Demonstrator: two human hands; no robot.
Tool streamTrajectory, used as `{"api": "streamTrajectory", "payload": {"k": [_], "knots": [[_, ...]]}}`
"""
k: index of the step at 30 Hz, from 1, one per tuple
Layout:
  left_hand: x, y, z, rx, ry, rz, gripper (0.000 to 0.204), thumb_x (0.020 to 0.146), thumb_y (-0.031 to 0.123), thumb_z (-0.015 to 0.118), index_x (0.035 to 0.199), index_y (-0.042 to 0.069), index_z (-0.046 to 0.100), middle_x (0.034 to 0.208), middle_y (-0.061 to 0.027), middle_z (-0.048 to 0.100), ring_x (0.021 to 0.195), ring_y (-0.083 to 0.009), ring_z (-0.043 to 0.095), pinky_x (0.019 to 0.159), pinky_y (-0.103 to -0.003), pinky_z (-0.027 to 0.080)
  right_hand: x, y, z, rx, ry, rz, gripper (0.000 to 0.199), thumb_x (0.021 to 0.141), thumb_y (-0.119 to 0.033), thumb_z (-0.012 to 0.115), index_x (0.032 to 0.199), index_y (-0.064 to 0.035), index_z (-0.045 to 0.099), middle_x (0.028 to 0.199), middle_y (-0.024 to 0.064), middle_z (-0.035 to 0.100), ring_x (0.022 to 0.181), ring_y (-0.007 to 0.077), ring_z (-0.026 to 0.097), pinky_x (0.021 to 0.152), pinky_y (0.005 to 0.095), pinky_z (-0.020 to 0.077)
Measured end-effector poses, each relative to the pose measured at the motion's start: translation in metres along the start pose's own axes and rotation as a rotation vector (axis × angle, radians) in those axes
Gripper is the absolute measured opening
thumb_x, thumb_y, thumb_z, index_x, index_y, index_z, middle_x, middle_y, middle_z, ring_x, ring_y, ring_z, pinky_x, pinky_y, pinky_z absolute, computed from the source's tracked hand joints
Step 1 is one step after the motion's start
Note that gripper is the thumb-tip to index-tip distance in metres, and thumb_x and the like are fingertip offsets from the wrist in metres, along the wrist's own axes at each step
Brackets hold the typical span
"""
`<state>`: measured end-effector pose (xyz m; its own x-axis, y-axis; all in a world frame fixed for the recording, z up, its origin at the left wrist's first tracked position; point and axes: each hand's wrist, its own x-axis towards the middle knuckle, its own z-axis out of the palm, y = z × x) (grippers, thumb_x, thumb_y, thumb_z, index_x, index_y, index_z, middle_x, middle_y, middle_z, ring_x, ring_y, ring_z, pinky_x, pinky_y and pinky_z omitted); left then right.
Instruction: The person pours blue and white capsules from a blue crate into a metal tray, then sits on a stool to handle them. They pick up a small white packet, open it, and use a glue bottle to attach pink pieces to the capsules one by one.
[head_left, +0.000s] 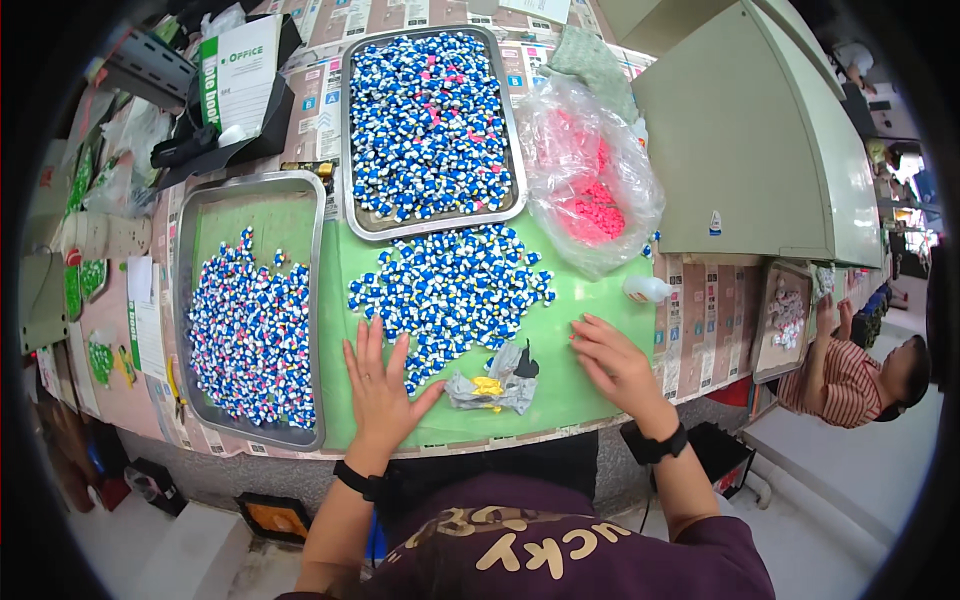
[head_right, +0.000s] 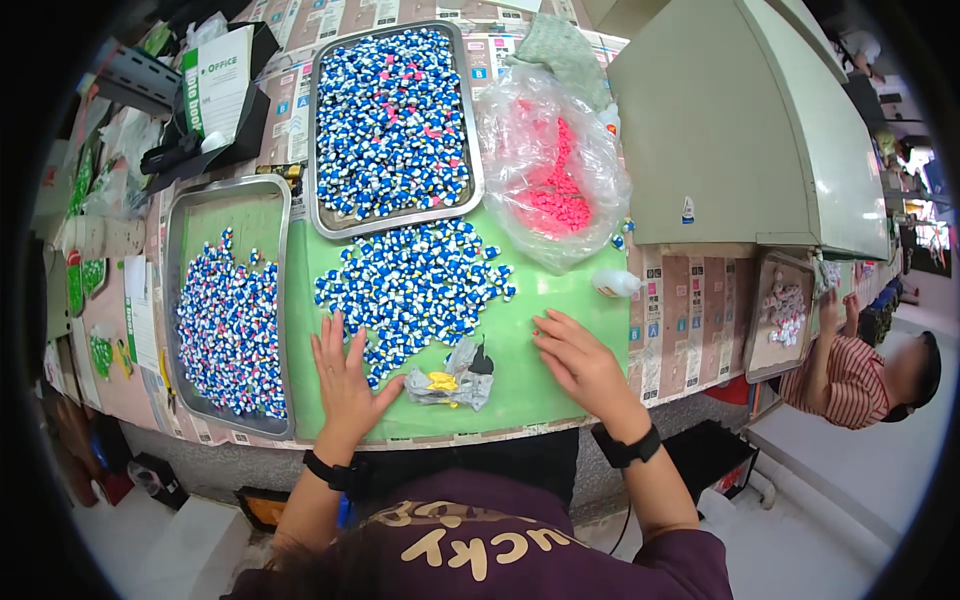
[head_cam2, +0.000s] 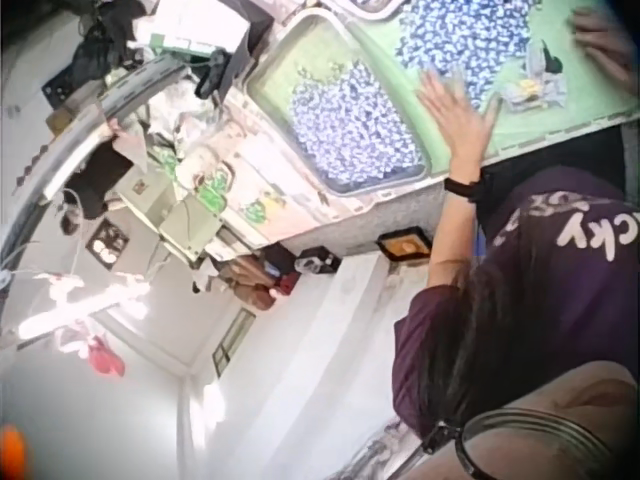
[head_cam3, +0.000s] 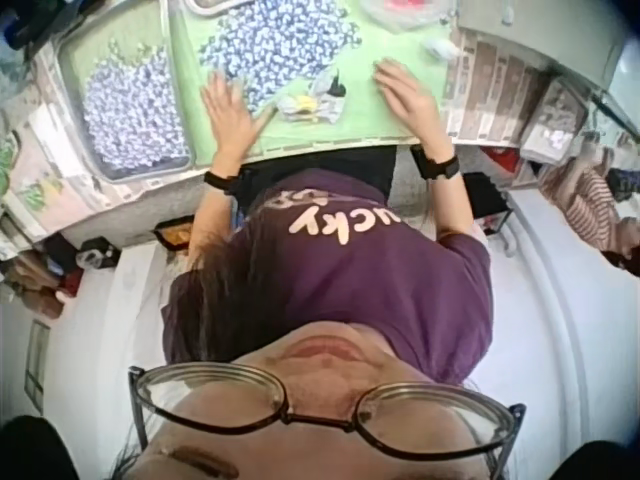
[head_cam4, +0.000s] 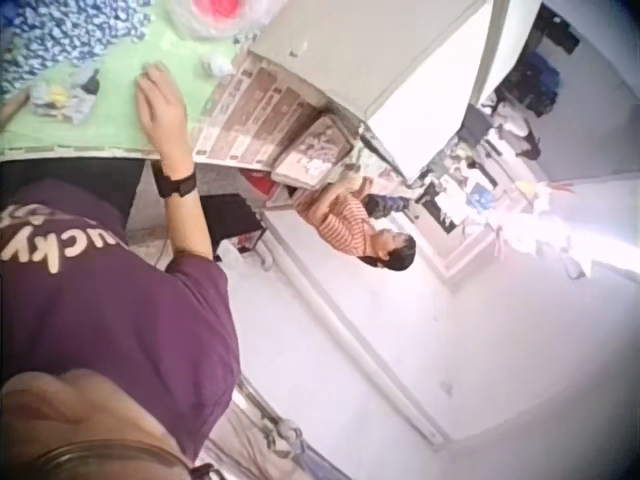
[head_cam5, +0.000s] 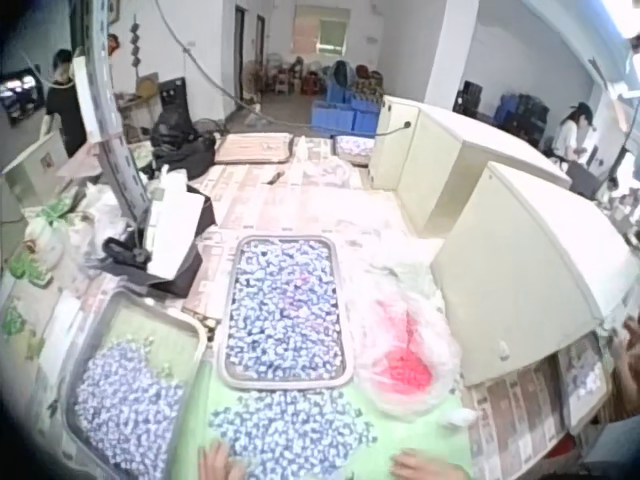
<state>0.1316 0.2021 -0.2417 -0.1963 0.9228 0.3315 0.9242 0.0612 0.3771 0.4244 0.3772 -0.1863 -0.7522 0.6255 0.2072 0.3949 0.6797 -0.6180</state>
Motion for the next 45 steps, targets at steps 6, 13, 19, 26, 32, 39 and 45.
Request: {"api": "streamTrajectory", "payload": {"k": [6,13,19,26,32,39,45], "knots": [[0.003,0.002,-0.004,-0.012,0.03,0.011,0.091,0.075,0.04,0.077,0.146,0.013,0.026,0.154,-0.0223,0.021,0.142,-0.0429,0.021,0.112,-0.062,0.016,0.077,-0.034,-0.021,0.048,0.112,0.03,0.011,0.082,0.001,0.064,0.092,-0.0008,0.063,0.09,0.0141,0.066,0.086,0.0306,0.064,0.076,0.0359,0.05],[-0.003,0.004,-0.001,-0.026,0.106,0.006,0.09,0.078,0.044,0.075,0.145,0.011,0.026,0.154,-0.0199,0.023,0.142,-0.0405,0.023,0.113,-0.058,0.021,0.128,-0.011,0.019,-0.057,0.064,-0.049,0.012,0.077,0.002,0.062,0.087,-0.001,0.055,0.081,0.0157,0.062,0.079,0.0336,0.061,0.069,0.0418,0.0476],[-0.008,0.003,-0.001,-0.055,0.178,0.012,0.085,0.08,0.039,0.074,0.143,0.007,0.028,0.152,-0.0197,0.027,0.14,-0.0414,0.026,0.112,-0.055,0.025,0.135,-0.006,0.033,-0.176,0.054,-0.138,0.016,0.074,0.003,0.061,0.088,-0.0023,0.054,0.076,0.017,0.062,0.075,0.0375,0.061,0.066,0.0454,0.0466],[-0.014,0.004,-0.012,-0.196,0.204,-0.007,0.081,0.079,0.026,0.075,0.142,0.003,0.029,0.149,-0.0205,0.027,0.14,-0.042,0.024,0.114,-0.05,0.025,0.143,-0.005,0.039,-0.237,0.027,-0.127,0.013,0.076,0.002,0.058,0.087,-0.0036,0.053,0.074,0.018,0.062,0.071,0.0391,0.061,0.061,0.0459,0.0463],[-0.029,0.016,-0.027,-0.308,0.137,-0.013,0.079,0.079,0.02,0.076,0.142,0.006,0.03,0.148,-0.0203,0.027,0.139,-0.0417,0.025,0.113,-0.049,0.026,0.132,-0.008,0.024,-0.242,0.057,-0.134,0.015,0.075,0.002,0.064,0.085,-0.0025,0.053,0.073,0.014,0.062,0.069,0.0288,0.063,0.064,0.0372,0.0489],[-0.023,0.045,-0.041,-0.618,0.009,0.052,0.073,0.076,0.013,0.077,0.138,0.005,0.038,0.142,-0.0162,0.038,0.131,-0.0338,0.039,0.11,-0.043,0.031,0.046,-0.036,-0.03,-0.05,0.013,0.055,0.013,0.079,0.004,0.064,0.085,0.0003,0.053,0.074,0.0046,0.059,0.069,0.0134,0.059,0.067,0.0271,0.0485],[0.005,0.082,-0.018,-0.463,-0.076,0.157,0.068,0.075,0.015,0.077,0.132,0.002,0.042,0.128,-0.0201,0.049,0.12,-0.0383,0.046,0.101,-0.044,0.039,-0.008,-0.006,-0.021,-0.002,0.064,0.088,0.017,0.077,0.006,0.062,0.092,-0.0008,0.056,0.083,0.0078,0.06,0.076,0.0176,0.06,0.067,0.0294,0.0482]]}}
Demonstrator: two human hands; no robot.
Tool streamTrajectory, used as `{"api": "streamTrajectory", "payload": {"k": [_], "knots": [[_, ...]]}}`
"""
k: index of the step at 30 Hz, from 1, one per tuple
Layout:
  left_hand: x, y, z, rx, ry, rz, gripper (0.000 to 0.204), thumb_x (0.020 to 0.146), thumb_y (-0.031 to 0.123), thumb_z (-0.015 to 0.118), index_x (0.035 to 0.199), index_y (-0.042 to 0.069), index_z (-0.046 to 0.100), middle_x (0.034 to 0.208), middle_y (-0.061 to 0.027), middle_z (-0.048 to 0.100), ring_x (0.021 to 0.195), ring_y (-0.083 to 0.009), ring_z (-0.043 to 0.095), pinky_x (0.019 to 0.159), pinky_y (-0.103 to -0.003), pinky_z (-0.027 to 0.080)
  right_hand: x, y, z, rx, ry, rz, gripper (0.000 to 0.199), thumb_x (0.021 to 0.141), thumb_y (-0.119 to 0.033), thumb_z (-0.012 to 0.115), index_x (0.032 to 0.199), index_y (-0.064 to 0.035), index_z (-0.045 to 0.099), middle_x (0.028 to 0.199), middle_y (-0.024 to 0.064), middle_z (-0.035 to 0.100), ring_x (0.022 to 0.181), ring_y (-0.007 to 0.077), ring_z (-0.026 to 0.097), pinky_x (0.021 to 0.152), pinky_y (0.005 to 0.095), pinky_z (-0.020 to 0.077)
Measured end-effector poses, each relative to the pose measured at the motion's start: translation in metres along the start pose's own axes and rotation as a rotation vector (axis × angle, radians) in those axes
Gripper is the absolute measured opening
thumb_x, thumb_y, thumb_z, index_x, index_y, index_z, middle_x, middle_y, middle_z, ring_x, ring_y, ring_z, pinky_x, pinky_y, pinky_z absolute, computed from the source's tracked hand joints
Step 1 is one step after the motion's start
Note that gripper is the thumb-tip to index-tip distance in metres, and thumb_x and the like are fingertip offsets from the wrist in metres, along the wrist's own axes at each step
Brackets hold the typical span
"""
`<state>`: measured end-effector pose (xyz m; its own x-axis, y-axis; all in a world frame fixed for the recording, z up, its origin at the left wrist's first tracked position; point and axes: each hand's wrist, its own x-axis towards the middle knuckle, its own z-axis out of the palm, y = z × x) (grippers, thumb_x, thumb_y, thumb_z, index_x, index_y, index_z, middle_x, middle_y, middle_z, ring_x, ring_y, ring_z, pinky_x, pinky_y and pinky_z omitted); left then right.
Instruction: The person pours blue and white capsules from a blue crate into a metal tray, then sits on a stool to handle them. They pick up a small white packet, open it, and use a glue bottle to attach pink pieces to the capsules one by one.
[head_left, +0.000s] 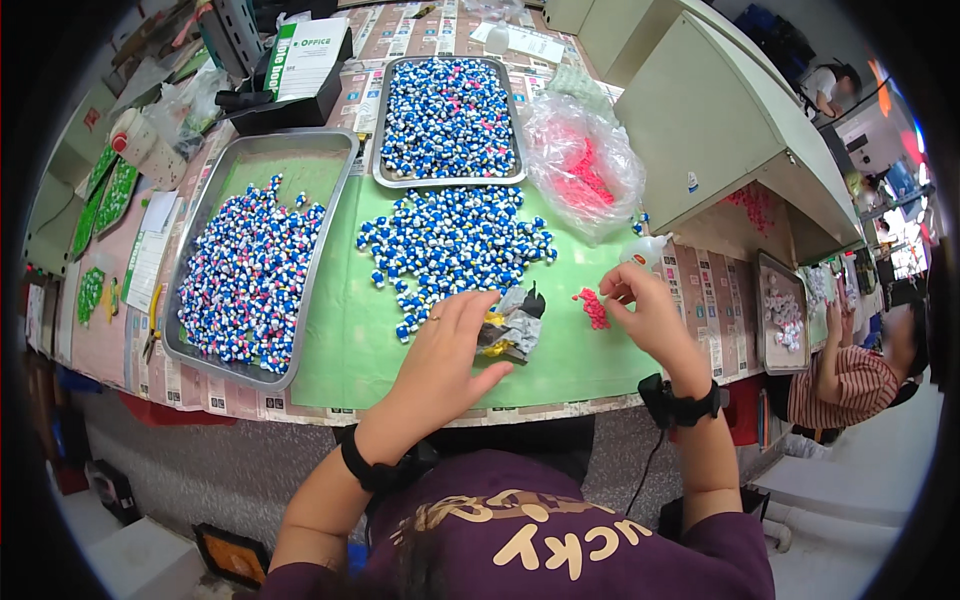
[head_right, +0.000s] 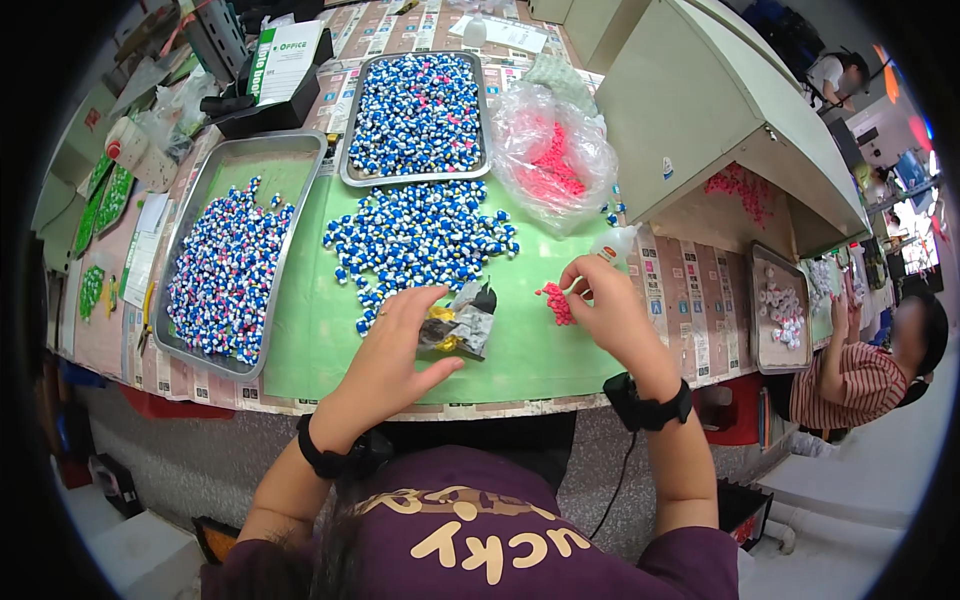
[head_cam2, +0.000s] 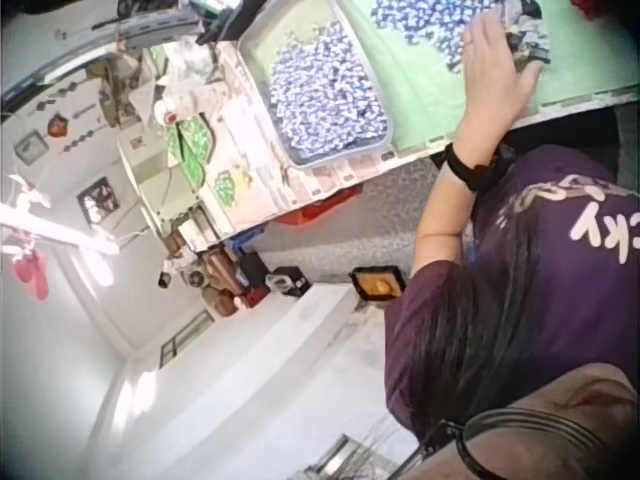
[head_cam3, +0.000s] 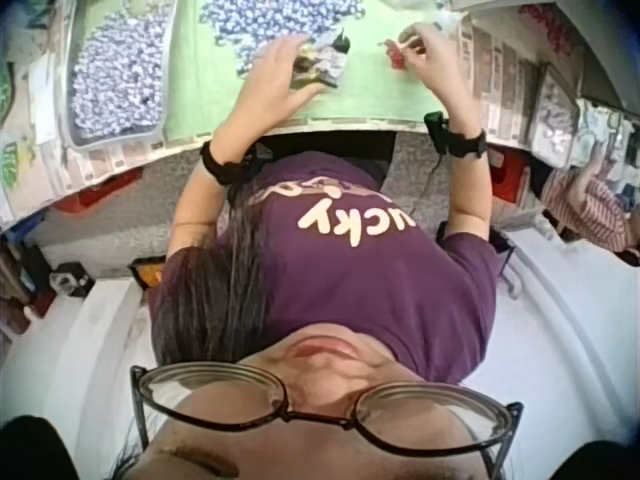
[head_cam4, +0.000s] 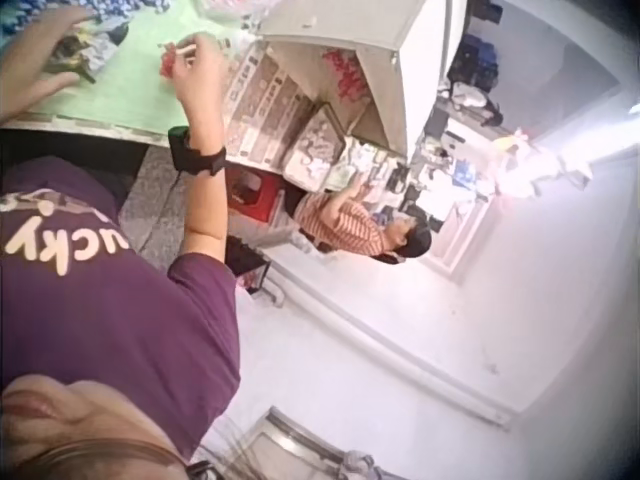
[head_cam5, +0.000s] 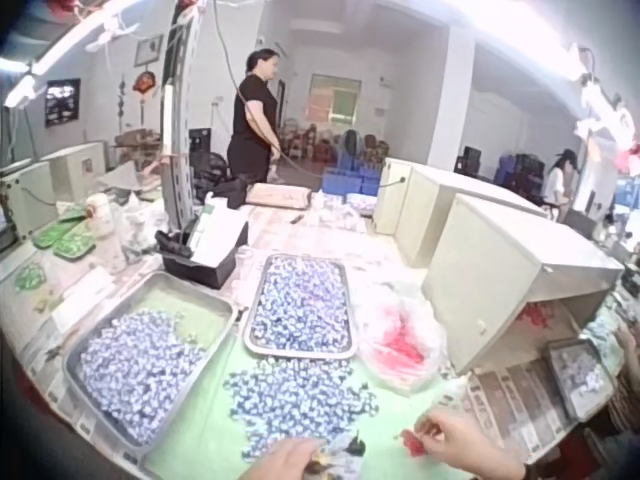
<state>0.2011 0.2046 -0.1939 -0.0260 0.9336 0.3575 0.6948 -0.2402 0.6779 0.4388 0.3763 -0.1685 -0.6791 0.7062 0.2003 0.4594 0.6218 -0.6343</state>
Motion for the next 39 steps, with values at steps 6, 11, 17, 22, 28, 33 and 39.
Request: {"api": "streamTrajectory", "payload": {"k": [6,11,17,22,28,33,39], "knots": [[-0.001,-0.011,0.008,-0.103,-0.006,-0.162,0.063,0.076,0.012,0.076,0.13,0.003,0.044,0.109,-0.0155,0.057,0.101,-0.0318,0.058,0.086,-0.039,0.047,-0.007,-0.059,0.028,-0.051,0.015,-0.356,0.035,0.073,0.003,0.068,0.104,-0.0069,0.058,0.104,0.0076,0.06,0.091,0.0249,0.06,0.076,0.0344,0.0478],[0.012,-0.008,-0.003,-0.715,-0.105,-0.374,0.056,0.083,0.011,0.073,0.13,0.004,0.043,0.103,-0.0093,0.061,0.091,-0.0168,0.063,0.077,-0.029,0.05,0.003,-0.071,0.057,-0.271,-0.067,-0.556,0.048,0.069,-0.002,0.071,0.115,-0.0089,0.058,0.108,0.0079,0.061,0.098,0.0285,0.06,0.085,0.0395,0.0455],[0.014,-0.024,-0.011,-1.176,-0.023,-0.578,0.032,0.098,0.012,0.055,0.128,0.005,0.046,0.101,-0.0035,0.061,0.092,-0.0093,0.061,0.078,-0.025,0.049,0.011,-0.054,0.054,0.011,-0.085,-0.357,0.046,0.071,-0.001,0.072,0.115,-0.0066,0.059,0.101,0.0103,0.065,0.093,0.0281,0.063,0.079,0.0369,0.0506],[0.005,-0.032,0.008,-0.71,0.02,-0.272,0.028,0.095,0.014,0.058,0.121,0.005,0.051,0.109,-0.0065,0.056,0.101,-0.0176,0.059,0.089,-0.031,0.048,0.012,-0.051,0.047,0.41,-0.044,-0.06,0.038,0.078,-0.001,0.073,0.113,-0.0021,0.058,0.103,0.0075,0.066,0.093,0.0163,0.065,0.08,0.0291,0.0531],[0.017,0.003,0.014,-0.698,-0.041,-0.229,0.048,0.083,0.028,0.075,0.117,0.003,0.051,0.109,-0.01,0.056,0.106,-0.0202,0.055,0.085,-0.033,0.048,0.011,-0.062,0.048,0.752,0.05,0.107,0.038,0.083,-0.002,0.073,0.116,-0.0005,0.054,0.101,0.0061,0.066,0.09,0.0103,0.063,0.079,0.0249,0.0522],[0.021,0.006,0.01,-0.953,-0.106,-0.352,0.042,0.086,0.023,0.071,0.117,0.002,0.05,0.106,-0.0073,0.056,0.095,-0.0147,0.057,0.077,-0.029,0.049,0.007,-0.075,0.046,0.89,0.063,0.205,0.037,0.086,-0.001,0.069,0.119,-0.0004,0.053,0.097,0.0058,0.066,0.088,0.0095,0.062,0.078,0.0234,0.0509],[0.023,-0.005,-0.013,-1.085,-0.229,-0.467,0.059,0.088,0.028,0.062,0.136,0.0,0.043,0.119,-0.0079,0.058,0.103,-0.0139,0.056,0.088,-0.029,0.047,0.002,-0.083,0.04,0.869,0.026,0.112,0.041,0.086,0.0,0.069,0.123,-0.0006,0.051,0.101,0.0069,0.064,0.092,0.0126,0.063,0.079,0.0257,0.0507]]}}
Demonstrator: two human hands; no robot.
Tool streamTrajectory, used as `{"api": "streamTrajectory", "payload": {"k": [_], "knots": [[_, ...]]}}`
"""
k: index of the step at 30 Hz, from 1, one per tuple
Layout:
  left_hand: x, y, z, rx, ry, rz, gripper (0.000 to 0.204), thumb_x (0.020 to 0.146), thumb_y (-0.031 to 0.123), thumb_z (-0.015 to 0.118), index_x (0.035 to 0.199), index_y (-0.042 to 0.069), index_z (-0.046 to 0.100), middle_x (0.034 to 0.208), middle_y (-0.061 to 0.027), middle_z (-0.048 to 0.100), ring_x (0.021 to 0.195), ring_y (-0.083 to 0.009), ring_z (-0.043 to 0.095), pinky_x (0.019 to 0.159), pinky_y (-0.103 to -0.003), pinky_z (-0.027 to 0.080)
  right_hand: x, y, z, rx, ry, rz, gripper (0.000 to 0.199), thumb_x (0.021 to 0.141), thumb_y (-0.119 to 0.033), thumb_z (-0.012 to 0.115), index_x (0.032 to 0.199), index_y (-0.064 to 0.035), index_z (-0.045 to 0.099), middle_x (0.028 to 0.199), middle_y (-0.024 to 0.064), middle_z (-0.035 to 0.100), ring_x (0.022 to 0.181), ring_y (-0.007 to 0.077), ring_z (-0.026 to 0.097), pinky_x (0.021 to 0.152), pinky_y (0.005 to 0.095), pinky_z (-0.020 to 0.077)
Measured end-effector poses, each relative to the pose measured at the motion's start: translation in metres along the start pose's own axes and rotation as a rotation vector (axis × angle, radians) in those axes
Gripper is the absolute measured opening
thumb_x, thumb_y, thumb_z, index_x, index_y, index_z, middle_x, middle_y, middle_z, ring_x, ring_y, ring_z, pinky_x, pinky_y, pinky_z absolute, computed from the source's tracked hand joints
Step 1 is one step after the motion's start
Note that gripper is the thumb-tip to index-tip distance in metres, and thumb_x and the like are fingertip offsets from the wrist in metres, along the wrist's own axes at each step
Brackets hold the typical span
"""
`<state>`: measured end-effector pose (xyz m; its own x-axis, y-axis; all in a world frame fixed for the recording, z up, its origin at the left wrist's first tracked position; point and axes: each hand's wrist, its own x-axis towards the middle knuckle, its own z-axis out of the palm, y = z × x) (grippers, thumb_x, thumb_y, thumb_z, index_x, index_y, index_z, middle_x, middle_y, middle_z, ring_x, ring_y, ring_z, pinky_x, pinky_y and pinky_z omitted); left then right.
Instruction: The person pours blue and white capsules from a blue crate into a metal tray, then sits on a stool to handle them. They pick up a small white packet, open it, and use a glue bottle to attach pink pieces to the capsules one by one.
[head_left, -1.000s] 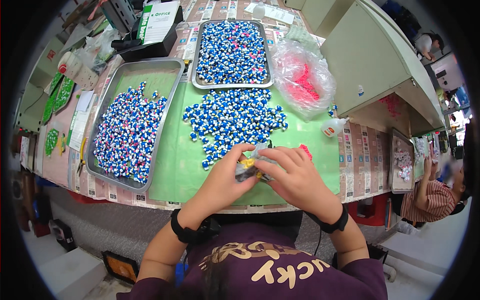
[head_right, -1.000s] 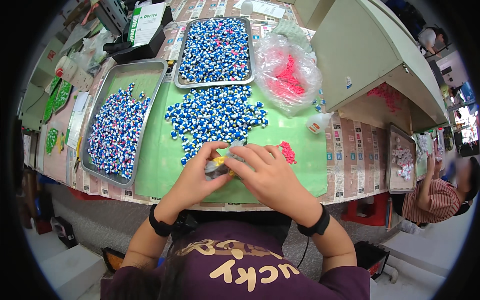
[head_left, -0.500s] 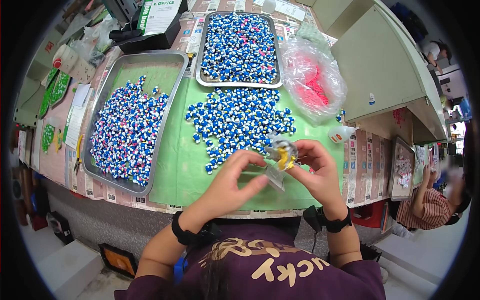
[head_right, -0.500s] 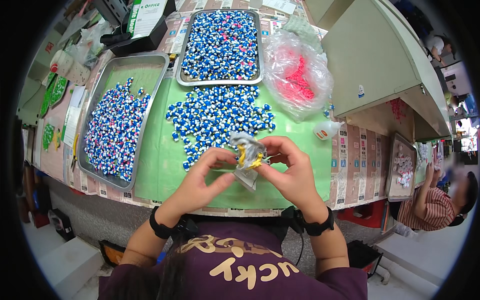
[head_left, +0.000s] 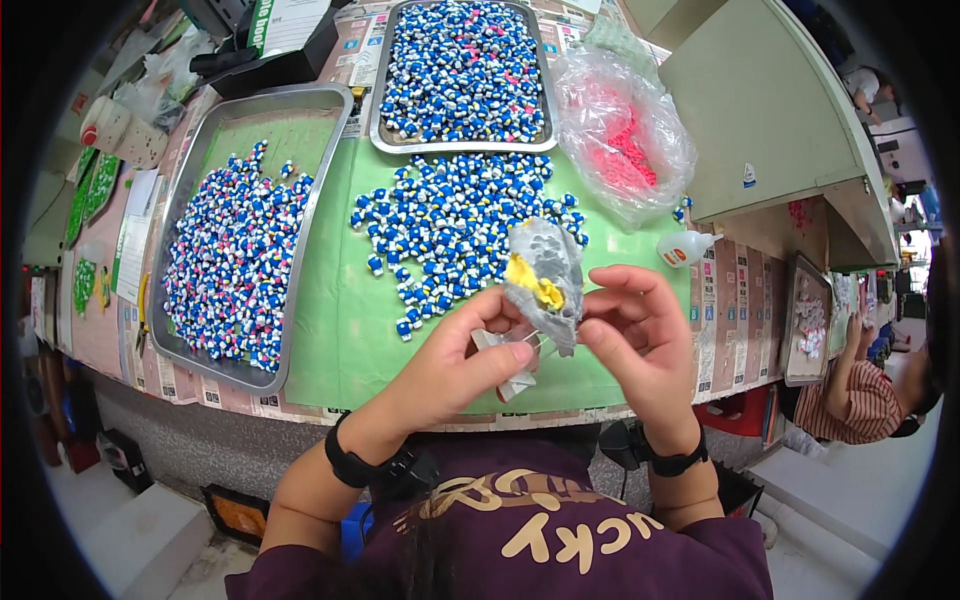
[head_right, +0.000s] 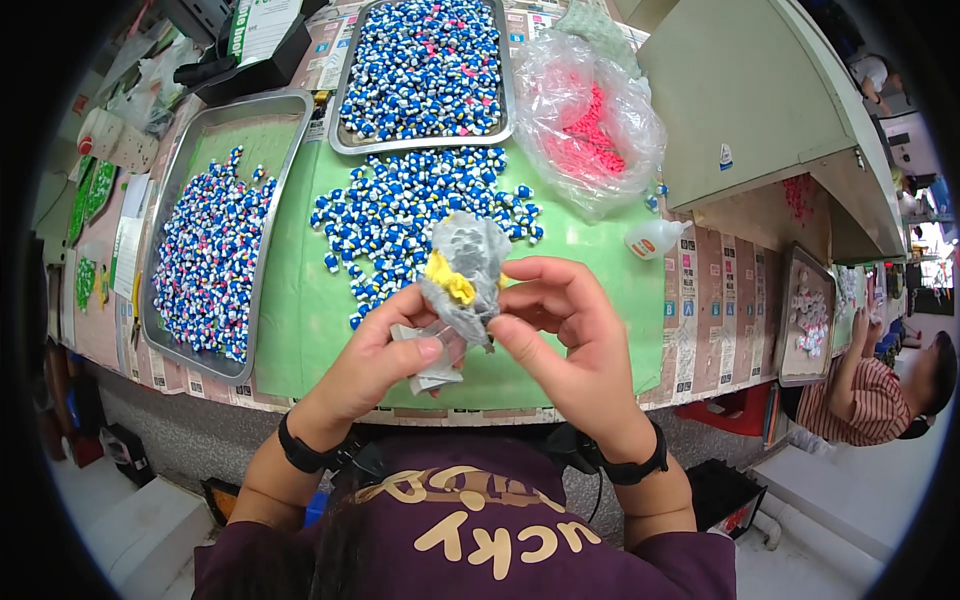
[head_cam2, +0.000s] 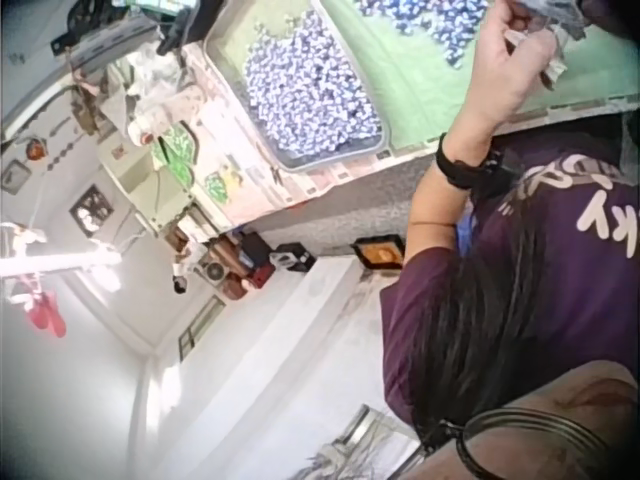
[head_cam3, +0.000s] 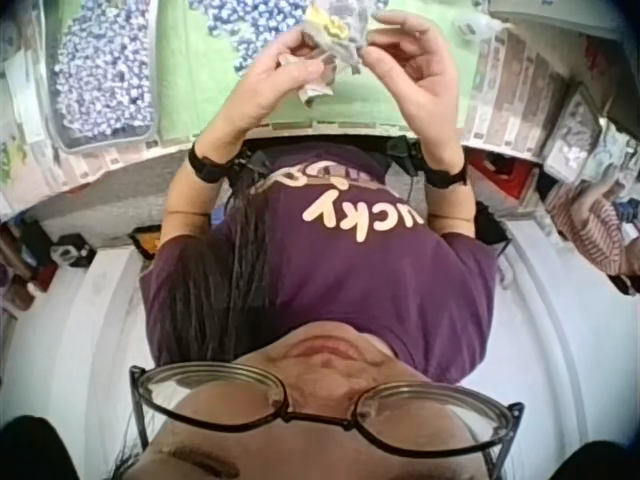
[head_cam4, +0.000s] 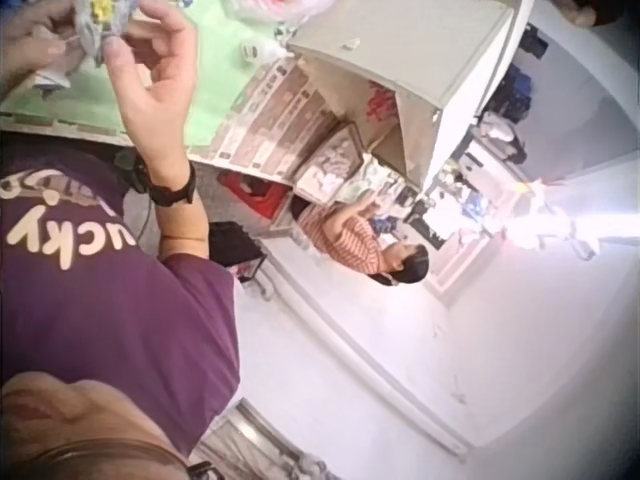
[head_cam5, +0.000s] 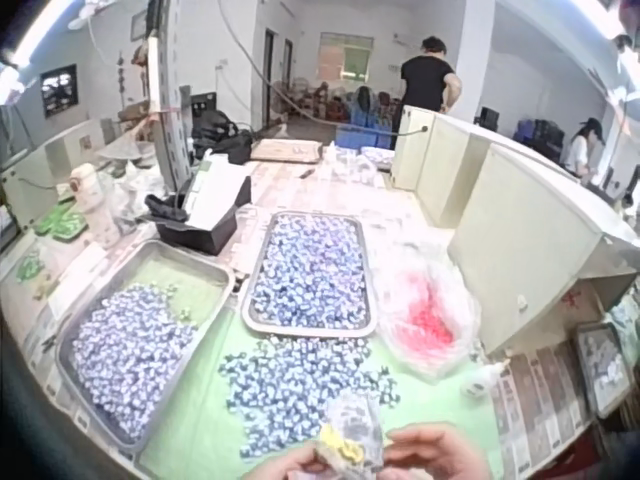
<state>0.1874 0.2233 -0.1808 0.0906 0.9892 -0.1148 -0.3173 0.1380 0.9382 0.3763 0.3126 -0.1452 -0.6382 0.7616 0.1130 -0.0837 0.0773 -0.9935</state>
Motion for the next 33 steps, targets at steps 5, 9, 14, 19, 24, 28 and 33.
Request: {"api": "streamTrajectory", "payload": {"k": [5,9,14,19,24,28,33], "knots": [[-0.004,0.005,0.006,0.055,0.055,0.111,0.055,0.089,0.022,0.063,0.137,0.001,0.043,0.119,-0.0083,0.059,0.107,-0.0147,0.056,0.091,-0.031,0.047,-0.004,-0.001,0.009,-0.255,-0.066,-0.21,0.046,0.08,-0.003,0.076,0.12,-0.0015,0.054,0.109,0.0083,0.061,0.093,0.0148,0.062,0.08,0.0276,0.0505],[-0.009,0.013,0.017,0.005,0.12,0.074,0.047,0.089,0.015,0.064,0.131,0.002,0.048,0.119,-0.0061,0.059,0.108,-0.0149,0.055,0.096,-0.033,0.043,-0.003,0.005,0.01,-0.348,-0.033,-0.294,0.029,0.078,-0.004,0.077,0.103,-0.0004,0.063,0.101,0.0086,0.063,0.088,0.0157,0.062,0.076,0.0278,0.051],[-0.008,0.005,0.015,0.279,0.171,0.254,0.038,0.086,0.016,0.067,0.117,0.001,0.053,0.103,-0.0084,0.064,0.093,-0.0134,0.061,0.081,-0.032,0.048,-0.006,0.009,0.01,-0.304,-0.019,-0.245,0.019,0.078,-0.002,0.076,0.094,0.0009,0.065,0.097,0.0088,0.063,0.085,0.0155,0.063,0.074,0.0276,0.0522],[-0.01,0.01,0.015,0.637,0.286,0.354,0.031,0.08,0.016,0.07,0.103,0.002,0.053,0.088,-0.0104,0.063,0.079,-0.0175,0.063,0.069,-0.032,0.049,-0.005,0.013,0.015,-0.254,0.038,-0.165,0.018,0.079,-0.002,0.075,0.093,0.0011,0.065,0.093,0.008,0.064,0.082,0.0151,0.063,0.072,0.0279,0.0532],[-0.008,0.011,0.014,0.875,0.301,0.435,0.032,0.078,0.019,0.07,0.1,0.003,0.053,0.084,-0.0132,0.062,0.076,-0.0313,0.063,0.065,-0.036,0.049,0.0,0.012,0.015,-0.381,-0.038,-0.171,0.013,0.083,-0.004,0.072,0.092,0.0011,0.064,0.087,0.0071,0.063,0.079,0.0151,0.063,0.071,0.0283,0.0526],[-0.01,0.009,0.012,0.664,0.238,0.41,0.031,0.08,0.017,0.071,0.1,0.003,0.053,0.084,-0.0109,0.06,0.075,-0.0245,0.062,0.066,-0.034,0.048,0.0,0.009,0.009,-0.38,-0.102,-0.214,0.008,0.086,-0.002,0.068,0.088,0.0015,0.062,0.084,0.0074,0.062,0.076,0.0142,0.06,0.068,0.0265,0.0494],[-0.013,0.016,0.007,0.357,0.109,0.291,0.029,0.083,0.015,0.071,0.101,0.003,0.052,0.093,-0.0053,0.057,0.086,-0.0122,0.055,0.077,-0.028,0.044,-0.005,0.006,0.012,-0.07,-0.032,-0.132,0.009,0.089,0.002,0.063,0.085,0.0006,0.055,0.088,0.007,0.06,0.078,0.0111,0.057,0.07,0.0243,0.0464]]}}
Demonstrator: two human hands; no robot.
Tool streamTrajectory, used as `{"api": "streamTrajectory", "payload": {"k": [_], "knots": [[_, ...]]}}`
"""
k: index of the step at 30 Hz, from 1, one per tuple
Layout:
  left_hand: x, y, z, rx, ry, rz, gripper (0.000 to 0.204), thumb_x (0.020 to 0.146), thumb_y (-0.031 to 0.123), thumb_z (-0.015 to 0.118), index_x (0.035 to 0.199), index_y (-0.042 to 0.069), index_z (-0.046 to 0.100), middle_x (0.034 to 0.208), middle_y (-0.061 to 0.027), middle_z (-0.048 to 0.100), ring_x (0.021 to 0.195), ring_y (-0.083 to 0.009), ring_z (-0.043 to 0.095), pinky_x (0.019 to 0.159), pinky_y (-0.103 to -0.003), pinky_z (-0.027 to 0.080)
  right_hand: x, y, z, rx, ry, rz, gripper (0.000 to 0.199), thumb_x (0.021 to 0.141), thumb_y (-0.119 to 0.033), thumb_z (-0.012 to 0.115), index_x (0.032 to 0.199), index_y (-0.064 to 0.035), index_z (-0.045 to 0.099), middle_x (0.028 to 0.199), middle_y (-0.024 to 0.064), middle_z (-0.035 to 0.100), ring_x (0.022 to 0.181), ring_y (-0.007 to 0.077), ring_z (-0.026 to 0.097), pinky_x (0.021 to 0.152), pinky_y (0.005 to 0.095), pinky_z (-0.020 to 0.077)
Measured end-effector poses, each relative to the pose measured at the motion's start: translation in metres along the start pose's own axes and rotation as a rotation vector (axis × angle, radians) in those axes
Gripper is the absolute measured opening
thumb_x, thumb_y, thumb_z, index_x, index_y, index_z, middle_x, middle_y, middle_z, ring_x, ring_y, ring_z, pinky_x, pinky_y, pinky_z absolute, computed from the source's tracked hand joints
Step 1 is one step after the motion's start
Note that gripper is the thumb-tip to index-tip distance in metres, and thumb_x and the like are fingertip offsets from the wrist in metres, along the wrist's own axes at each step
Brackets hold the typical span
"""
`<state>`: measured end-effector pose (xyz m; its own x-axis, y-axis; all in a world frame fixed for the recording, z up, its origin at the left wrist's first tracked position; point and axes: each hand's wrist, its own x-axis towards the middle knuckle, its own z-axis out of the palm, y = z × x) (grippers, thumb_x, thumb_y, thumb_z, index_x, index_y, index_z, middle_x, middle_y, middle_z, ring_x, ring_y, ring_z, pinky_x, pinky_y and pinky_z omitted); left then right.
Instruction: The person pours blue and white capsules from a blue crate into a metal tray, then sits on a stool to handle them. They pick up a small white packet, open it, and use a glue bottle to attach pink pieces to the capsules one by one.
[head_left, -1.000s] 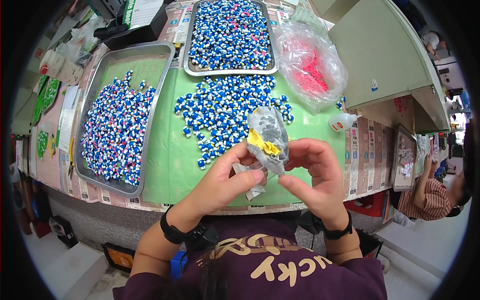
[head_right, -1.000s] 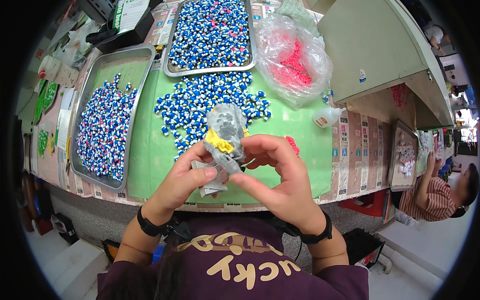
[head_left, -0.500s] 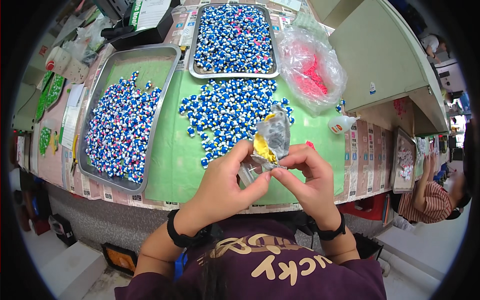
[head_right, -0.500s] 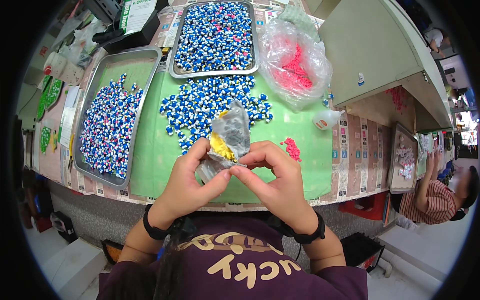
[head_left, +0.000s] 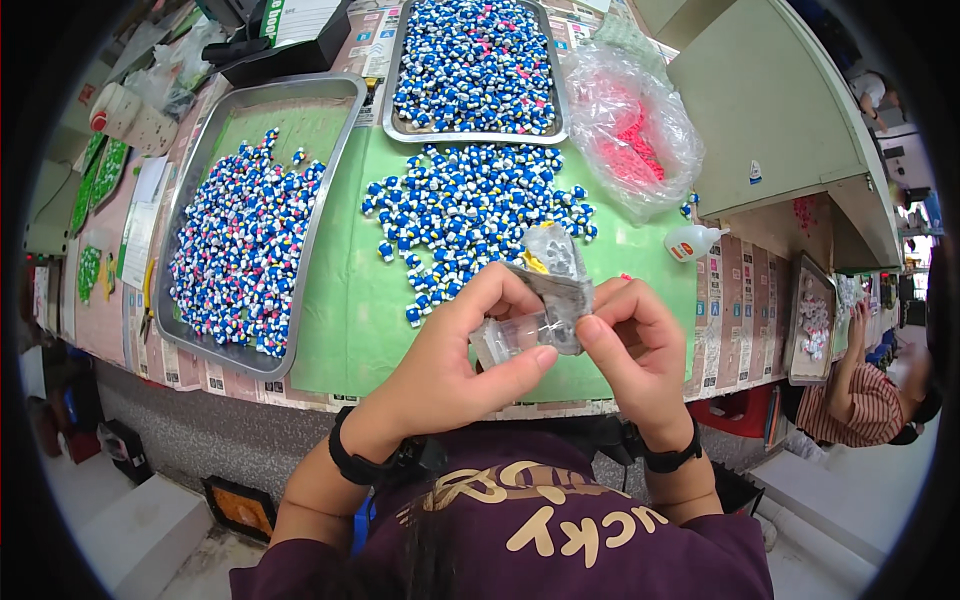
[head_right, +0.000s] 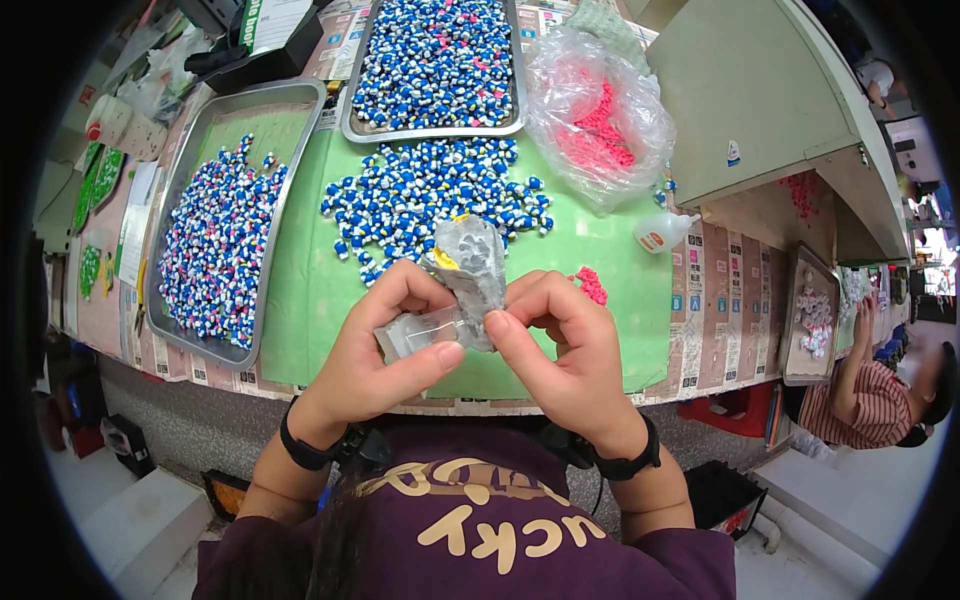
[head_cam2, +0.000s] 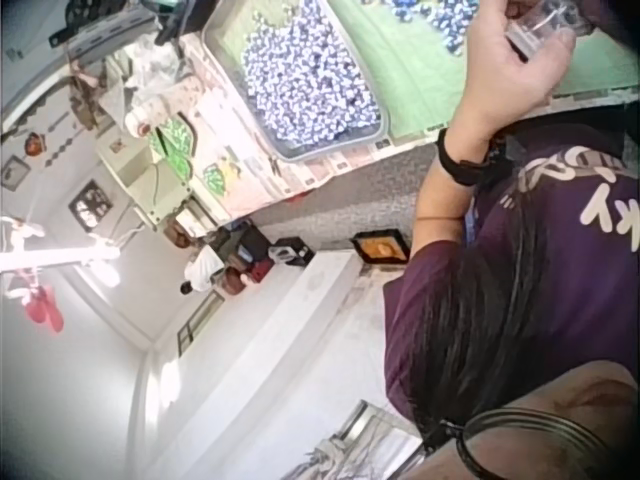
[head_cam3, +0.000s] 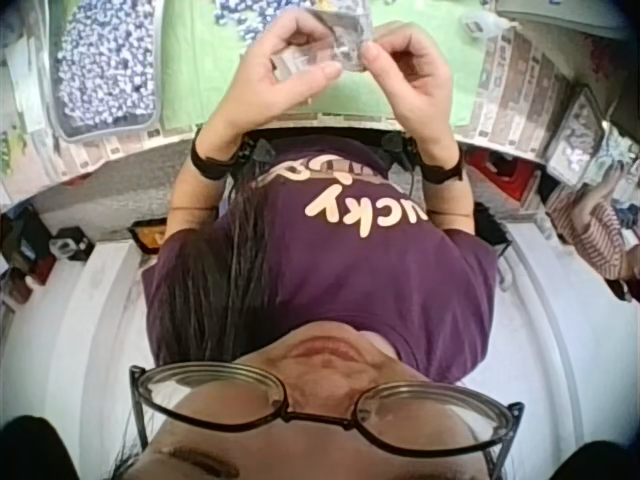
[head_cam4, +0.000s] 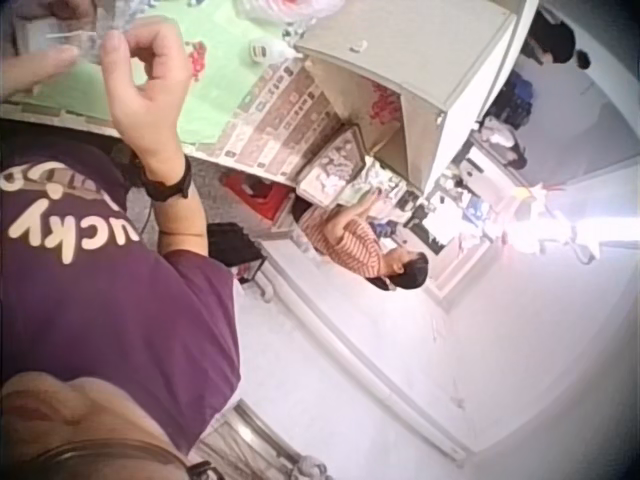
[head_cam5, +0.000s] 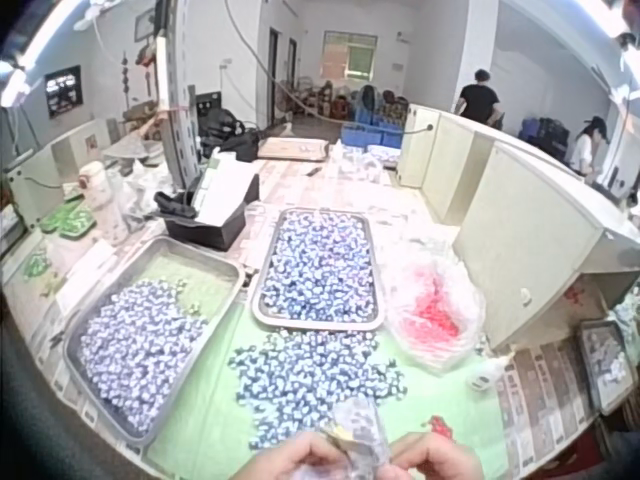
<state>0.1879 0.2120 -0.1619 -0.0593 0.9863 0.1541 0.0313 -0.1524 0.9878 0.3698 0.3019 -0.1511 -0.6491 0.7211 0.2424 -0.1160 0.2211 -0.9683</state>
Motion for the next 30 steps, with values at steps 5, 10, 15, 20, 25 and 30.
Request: {"api": "streamTrajectory", "payload": {"k": [5,10,15,20,25,30], "knots": [[0.0,-0.004,-0.004,-0.183,-0.05,-0.008,0.035,0.083,0.013,0.071,0.11,0.003,0.052,0.099,-0.0053,0.056,0.092,-0.0109,0.054,0.078,-0.025,0.044,0.001,-0.01,-0.001,0.06,-0.002,-0.005,0.009,0.091,0.001,0.061,0.088,-0.0009,0.053,0.092,0.0067,0.059,0.081,0.0101,0.056,0.073,0.0243,0.0464],[-0.001,-0.002,-0.005,-0.394,-0.081,-0.025,0.036,0.085,0.013,0.072,0.116,0.005,0.055,0.108,-0.0041,0.055,0.101,-0.013,0.054,0.088,-0.028,0.043,0.001,-0.015,-0.003,0.139,0.013,0.004,0.009,0.092,-0.001,0.062,0.091,-0.0013,0.053,0.095,0.0068,0.06,0.085,0.0097,0.056,0.077,0.0244,0.0463],[0.001,-0.011,-0.006,-0.423,-0.097,0.063,0.038,0.084,0.007,0.073,0.117,0.006,0.055,0.117,-0.0052,0.051,0.109,-0.0159,0.054,0.09,-0.03,0.048,0.0,-0.014,-0.004,0.303,0.026,-0.003,0.009,0.092,-0.002,0.062,0.093,-0.0016,0.053,0.098,0.0069,0.06,0.088,0.01,0.056,0.079,0.0249,0.0464],[-0.001,-0.005,-0.004,-0.536,-0.106,-0.024,0.04,0.083,0.004,0.073,0.117,0.005,0.053,0.117,-0.0062,0.051,0.11,-0.018,0.053,0.087,-0.032,0.057,-0.002,-0.013,-0.006,0.31,0.032,-0.035,0.012,0.09,-0.001,0.065,0.094,-0.0017,0.054,0.101,0.0076,0.06,0.091,0.011,0.057,0.081,0.0265,0.0471],[-0.002,-0.002,-0.001,-0.53,-0.061,-0.052,0.043,0.081,0.005,0.076,0.116,0.004,0.051,0.117,-0.0077,0.051,0.111,-0.0179,0.052,0.093,-0.033,0.05,-0.005,-0.015,-0.005,0.175,0.064,-0.113,0.016,0.087,0.001,0.068,0.094,-0.0017,0.055,0.102,0.009,0.06,0.092,0.0147,0.059,0.083,0.0289,0.0474],[-0.006,-0.008,0.003,-0.284,0.01,0.091,0.043,0.079,0.005,0.077,0.113,0.004,0.051,0.116,-0.0078,0.052,0.11,-0.0173,0.052,0.099,-0.032,0.038,-0.006,-0.014,0.001,-0.087,0.085,-0.199,0.017,0.082,0.001,0.073,0.091,-0.0009,0.059,0.099,0.011,0.063,0.091,0.019,0.062,0.082,0.0294,0.0473]]}}
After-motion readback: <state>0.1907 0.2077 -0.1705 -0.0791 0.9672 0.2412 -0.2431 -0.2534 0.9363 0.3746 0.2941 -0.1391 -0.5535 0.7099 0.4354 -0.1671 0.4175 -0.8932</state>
